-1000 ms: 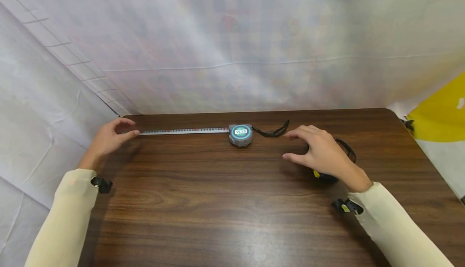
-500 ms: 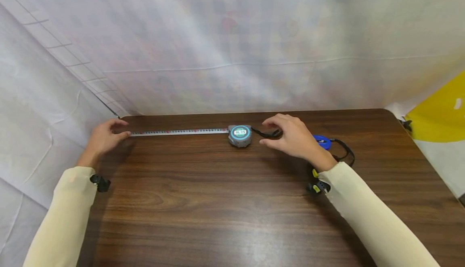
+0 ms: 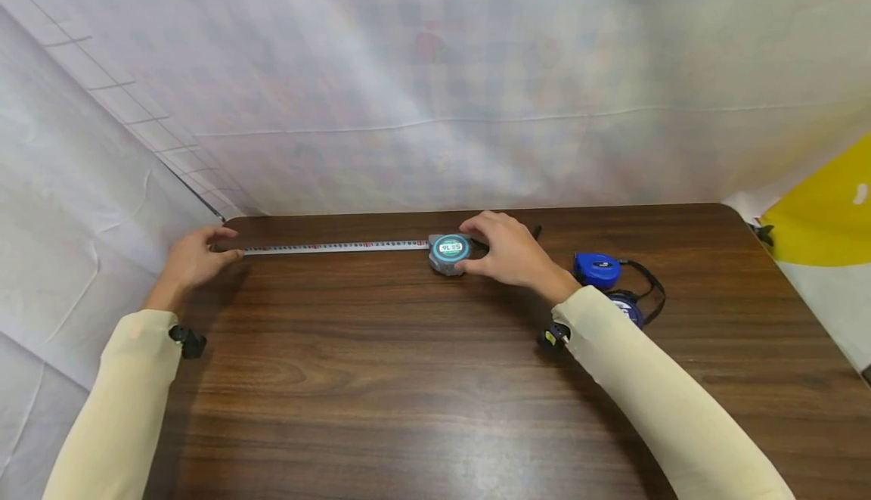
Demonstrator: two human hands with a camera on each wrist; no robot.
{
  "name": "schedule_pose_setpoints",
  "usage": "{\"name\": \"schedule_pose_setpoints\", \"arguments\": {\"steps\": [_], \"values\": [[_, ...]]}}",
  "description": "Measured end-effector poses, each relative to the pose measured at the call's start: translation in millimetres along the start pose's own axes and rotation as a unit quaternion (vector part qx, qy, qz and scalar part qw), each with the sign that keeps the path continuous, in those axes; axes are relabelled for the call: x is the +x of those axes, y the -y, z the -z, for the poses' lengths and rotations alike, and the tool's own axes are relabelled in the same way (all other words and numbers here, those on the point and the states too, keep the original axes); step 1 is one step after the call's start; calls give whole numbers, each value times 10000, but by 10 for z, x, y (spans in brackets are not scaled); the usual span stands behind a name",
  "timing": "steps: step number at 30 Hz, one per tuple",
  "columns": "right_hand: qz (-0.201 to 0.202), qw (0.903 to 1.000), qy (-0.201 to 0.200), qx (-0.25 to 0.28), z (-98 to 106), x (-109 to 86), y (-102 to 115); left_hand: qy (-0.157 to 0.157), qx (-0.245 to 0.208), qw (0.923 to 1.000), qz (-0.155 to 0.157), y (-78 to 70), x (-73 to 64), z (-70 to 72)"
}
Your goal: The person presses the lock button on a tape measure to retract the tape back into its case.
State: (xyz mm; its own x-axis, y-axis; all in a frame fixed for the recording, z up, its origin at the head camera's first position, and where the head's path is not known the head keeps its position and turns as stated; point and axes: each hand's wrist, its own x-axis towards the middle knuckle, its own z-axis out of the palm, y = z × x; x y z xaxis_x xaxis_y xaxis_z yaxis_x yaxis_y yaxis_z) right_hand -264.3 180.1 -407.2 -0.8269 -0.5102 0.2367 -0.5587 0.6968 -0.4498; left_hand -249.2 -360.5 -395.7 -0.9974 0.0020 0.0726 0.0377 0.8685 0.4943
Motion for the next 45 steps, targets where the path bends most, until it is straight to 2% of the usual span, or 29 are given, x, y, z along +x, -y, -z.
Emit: {"name": "schedule_pose_setpoints", "arguments": {"steps": [10, 20, 31, 40, 45], "values": [[-137, 9988, 461, -18, -114, 142, 79, 27, 34, 10000, 22, 26, -10, -11], [-175, 9971, 737, -9, -144, 192, 106, 375, -103, 9990, 238, -1, -36, -11], [-137, 9971, 744, -96, -125, 122, 28, 471, -120, 9986, 206, 0, -32, -42], [-176, 9964, 797, -207, -2, 21, 11, 425, -158, 9989, 155, 4, -30, -60], [-205, 9957, 870, -244, 69, -39, -17, 511, -225, 9984, 118, -1, -36, -58]]}}
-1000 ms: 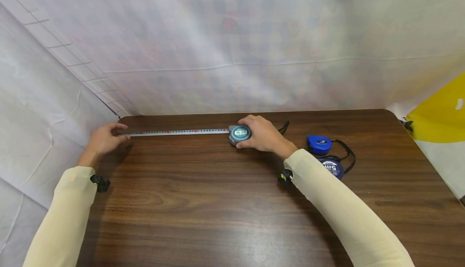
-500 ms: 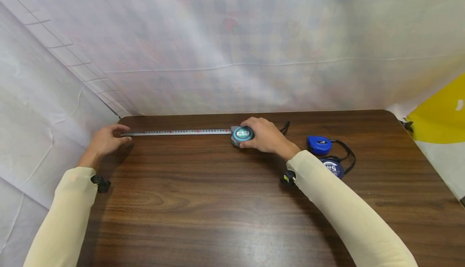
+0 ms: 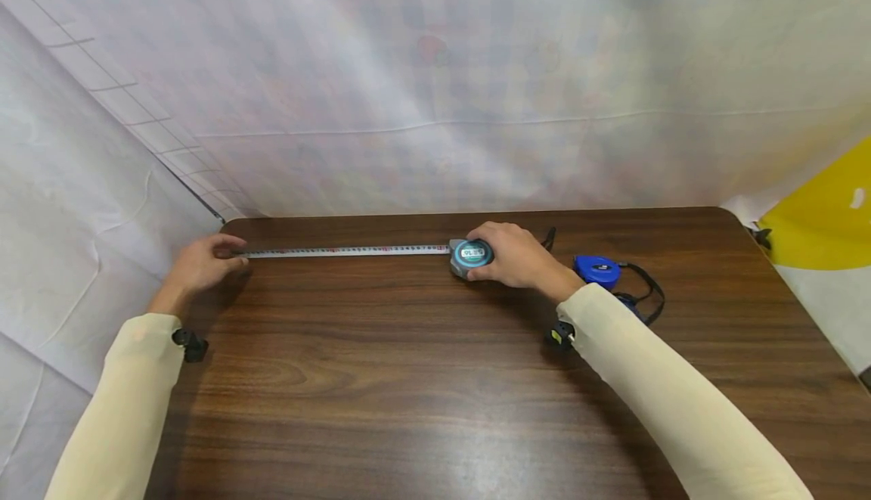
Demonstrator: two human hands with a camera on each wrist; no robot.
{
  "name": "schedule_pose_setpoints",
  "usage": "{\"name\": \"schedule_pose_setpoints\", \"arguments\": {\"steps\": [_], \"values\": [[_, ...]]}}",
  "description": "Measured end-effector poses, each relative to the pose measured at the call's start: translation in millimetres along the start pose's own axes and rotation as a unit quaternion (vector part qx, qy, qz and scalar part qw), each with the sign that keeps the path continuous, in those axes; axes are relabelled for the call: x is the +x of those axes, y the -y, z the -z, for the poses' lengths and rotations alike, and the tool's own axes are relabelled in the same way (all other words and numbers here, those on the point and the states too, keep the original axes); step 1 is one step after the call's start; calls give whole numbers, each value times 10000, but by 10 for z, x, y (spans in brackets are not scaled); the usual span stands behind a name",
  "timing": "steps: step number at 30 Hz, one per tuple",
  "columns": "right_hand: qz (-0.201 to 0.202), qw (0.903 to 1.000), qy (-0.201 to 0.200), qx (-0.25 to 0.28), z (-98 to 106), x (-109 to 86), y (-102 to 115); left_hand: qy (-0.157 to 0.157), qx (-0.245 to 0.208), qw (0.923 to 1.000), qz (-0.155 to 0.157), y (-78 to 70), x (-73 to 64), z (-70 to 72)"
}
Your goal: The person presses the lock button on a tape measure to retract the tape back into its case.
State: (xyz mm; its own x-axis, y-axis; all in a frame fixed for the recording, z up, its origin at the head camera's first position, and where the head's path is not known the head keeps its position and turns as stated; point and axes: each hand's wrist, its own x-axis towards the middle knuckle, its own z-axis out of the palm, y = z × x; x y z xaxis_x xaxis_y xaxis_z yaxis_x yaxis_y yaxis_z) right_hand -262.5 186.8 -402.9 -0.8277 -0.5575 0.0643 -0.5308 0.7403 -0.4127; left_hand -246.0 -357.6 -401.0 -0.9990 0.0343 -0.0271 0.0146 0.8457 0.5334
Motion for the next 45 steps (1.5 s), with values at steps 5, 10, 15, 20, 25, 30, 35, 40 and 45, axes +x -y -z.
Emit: {"name": "schedule_pose_setpoints", "arguments": {"steps": [5, 10, 15, 20, 25, 30, 35, 40, 45], "values": [[-6, 9999, 67, -85, 68, -58, -56, 159, 98, 9998, 5, -28, 11, -11], [-65, 9998, 142, -107, 137, -119, -92, 258, 278, 9992, -157, -73, 39, -33], [-98, 9997, 188, -129, 193, -175, -129, 295, 406, 9977, -459, -131, 91, -94], [-167, 9994, 239, -163, 251, -226, -190, 325, 384, 9968, -622, -190, 115, -168], [-135, 9994, 239, -224, 320, -288, -262, 422, 450, 9954, -728, -254, 148, -221], [-111, 9992, 277, -249, 376, -348, -338, 509, 439, 9948, -760, -320, 180, -275], [-13, 9994, 265, -244, 415, -412, -405, 582, 503, 9938, -799, -383, 205, -346], [124, 9993, 284, -190, 449, -460, -453, 697, 577, 9929, -775, -441, 220, -408], [30, 9988, 497, 11, 452, -483, -480, 695, 648, 9925, -768, -506, 225, -451]]}}
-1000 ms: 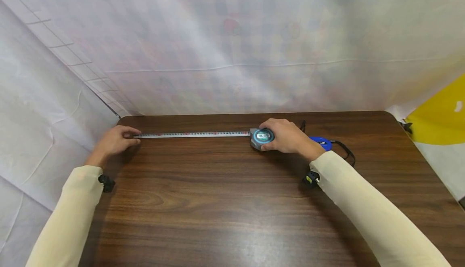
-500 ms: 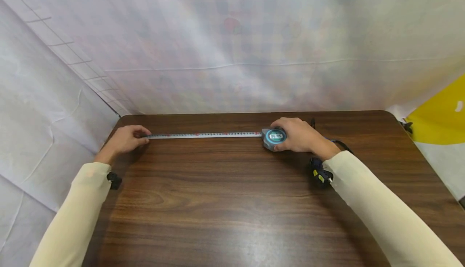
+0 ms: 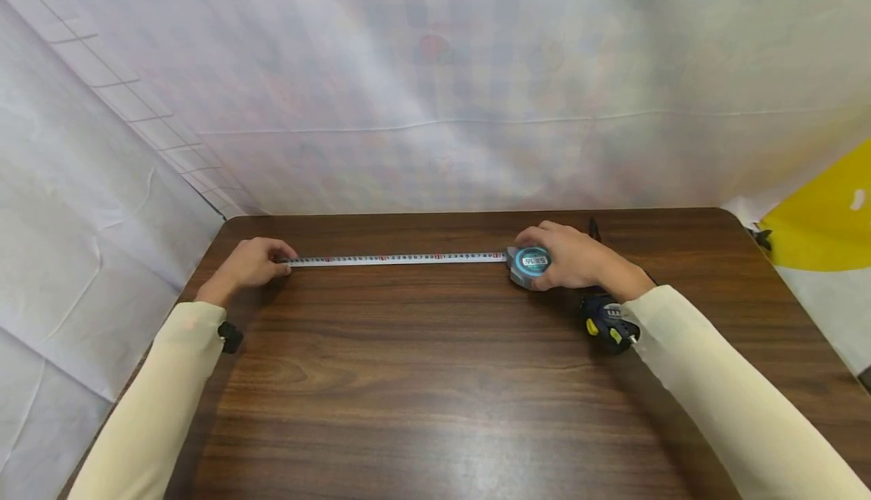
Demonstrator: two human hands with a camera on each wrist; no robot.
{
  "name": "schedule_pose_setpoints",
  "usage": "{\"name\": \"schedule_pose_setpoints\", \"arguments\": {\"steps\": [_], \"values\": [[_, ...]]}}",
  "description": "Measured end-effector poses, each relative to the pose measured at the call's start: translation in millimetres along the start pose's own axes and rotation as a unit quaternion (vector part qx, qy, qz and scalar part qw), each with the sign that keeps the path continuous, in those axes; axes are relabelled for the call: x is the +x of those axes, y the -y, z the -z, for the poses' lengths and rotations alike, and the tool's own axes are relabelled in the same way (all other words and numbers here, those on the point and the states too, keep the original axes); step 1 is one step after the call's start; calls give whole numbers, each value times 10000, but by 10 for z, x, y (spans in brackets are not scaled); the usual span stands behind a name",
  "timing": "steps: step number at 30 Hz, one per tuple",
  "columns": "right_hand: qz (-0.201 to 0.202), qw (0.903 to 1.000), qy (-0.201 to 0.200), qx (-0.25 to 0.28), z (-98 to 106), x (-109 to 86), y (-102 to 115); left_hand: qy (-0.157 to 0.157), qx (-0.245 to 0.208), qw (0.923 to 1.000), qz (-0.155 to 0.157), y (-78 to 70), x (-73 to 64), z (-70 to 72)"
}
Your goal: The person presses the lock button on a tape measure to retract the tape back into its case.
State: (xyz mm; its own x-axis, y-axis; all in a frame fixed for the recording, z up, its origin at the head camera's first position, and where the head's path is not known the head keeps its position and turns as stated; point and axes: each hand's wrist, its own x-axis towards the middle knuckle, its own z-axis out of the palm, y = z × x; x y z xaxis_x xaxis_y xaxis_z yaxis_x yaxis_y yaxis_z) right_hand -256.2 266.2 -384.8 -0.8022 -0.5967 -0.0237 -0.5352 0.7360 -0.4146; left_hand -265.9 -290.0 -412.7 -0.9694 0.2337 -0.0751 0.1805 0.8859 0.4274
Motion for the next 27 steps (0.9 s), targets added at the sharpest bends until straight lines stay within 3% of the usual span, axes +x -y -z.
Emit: {"name": "schedule_pose_setpoints", "arguments": {"steps": [9, 11, 17, 18, 27], "values": [[-230, 9987, 446, 12, -90, 9, 34, -143, -111, 9998, -2, 31, 21, -36], [-259, 9986, 459, -47, -103, 11, 51, -221, -226, 9994, -158, 122, 43, -65], [-230, 9984, 442, -253, -125, 18, 84, -265, -297, 9990, -210, 138, 13, -59], [-218, 9984, 439, -279, -128, 17, 87, -220, -241, 9994, -95, 53, -22, -26], [-104, 9989, 302, -343, -130, -21, 46, -258, -126, 9995, -140, 27, -43, -27]]}}
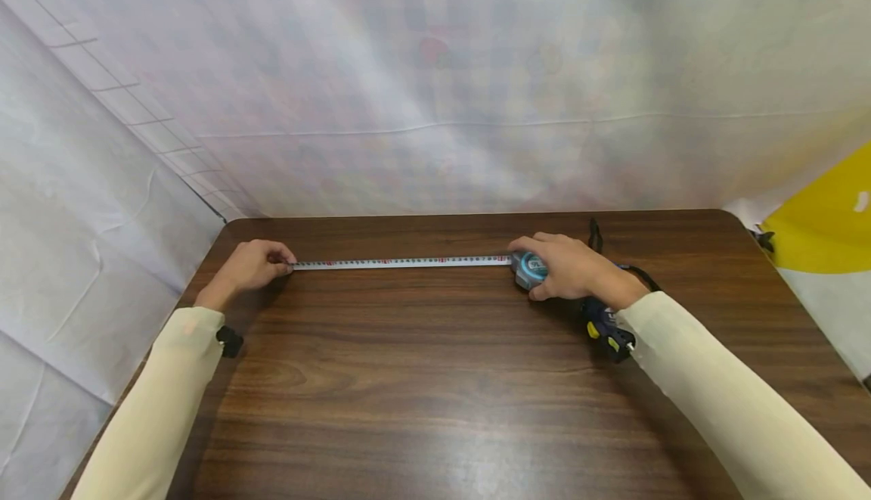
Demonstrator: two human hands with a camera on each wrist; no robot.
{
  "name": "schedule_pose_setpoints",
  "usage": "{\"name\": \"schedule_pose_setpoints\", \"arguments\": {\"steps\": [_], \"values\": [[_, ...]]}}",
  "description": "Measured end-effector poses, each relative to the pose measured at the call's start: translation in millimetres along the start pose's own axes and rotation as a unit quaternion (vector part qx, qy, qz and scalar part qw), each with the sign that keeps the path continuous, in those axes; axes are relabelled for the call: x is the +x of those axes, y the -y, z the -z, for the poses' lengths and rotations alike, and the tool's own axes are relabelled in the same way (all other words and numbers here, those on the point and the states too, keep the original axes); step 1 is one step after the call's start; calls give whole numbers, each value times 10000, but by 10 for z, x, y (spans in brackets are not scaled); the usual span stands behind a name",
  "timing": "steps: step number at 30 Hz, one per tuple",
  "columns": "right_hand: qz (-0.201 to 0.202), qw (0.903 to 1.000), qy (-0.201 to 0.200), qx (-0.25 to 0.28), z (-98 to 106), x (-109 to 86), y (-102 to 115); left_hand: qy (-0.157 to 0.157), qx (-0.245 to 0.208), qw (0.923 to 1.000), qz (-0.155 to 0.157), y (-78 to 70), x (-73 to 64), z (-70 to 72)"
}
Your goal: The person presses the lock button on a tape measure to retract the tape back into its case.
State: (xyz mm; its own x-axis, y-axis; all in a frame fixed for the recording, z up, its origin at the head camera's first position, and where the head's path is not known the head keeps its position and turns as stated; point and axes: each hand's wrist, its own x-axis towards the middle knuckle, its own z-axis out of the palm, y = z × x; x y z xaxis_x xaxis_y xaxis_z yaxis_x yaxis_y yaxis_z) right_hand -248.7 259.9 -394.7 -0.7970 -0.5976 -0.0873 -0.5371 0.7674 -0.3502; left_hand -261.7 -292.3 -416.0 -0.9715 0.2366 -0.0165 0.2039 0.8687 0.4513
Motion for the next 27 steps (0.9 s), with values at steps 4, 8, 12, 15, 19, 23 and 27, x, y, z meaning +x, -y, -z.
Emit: {"name": "schedule_pose_setpoints", "arguments": {"steps": [4, 8, 12, 15, 19, 23, 27], "values": [[49, 9999, -137, -31, 29, -17, 0, -71, -40, 9999, -82, 8, -6, 7], [79, 9995, -281, -134, 69, -46, -6, -135, -67, 9998, -118, -26, -26, 35], [126, 9987, -439, -205, 97, -98, -35, -192, -79, 9997, -122, -56, -42, 56], [142, 9983, -523, -221, 117, -153, -48, -227, -125, 9996, -144, -76, -59, 62], [115, 9974, -639, -319, 137, -220, -61, -275, -208, 9992, -197, -99, -78, 69], [82, 9960, -788, -405, 152, -278, -78, -353, -279, 9986, -266, -131, -89, 84], [122, 9943, -973, -407, 158, -324, -112, -452, -282, 9978, -386, -165, -97, 87]]}}
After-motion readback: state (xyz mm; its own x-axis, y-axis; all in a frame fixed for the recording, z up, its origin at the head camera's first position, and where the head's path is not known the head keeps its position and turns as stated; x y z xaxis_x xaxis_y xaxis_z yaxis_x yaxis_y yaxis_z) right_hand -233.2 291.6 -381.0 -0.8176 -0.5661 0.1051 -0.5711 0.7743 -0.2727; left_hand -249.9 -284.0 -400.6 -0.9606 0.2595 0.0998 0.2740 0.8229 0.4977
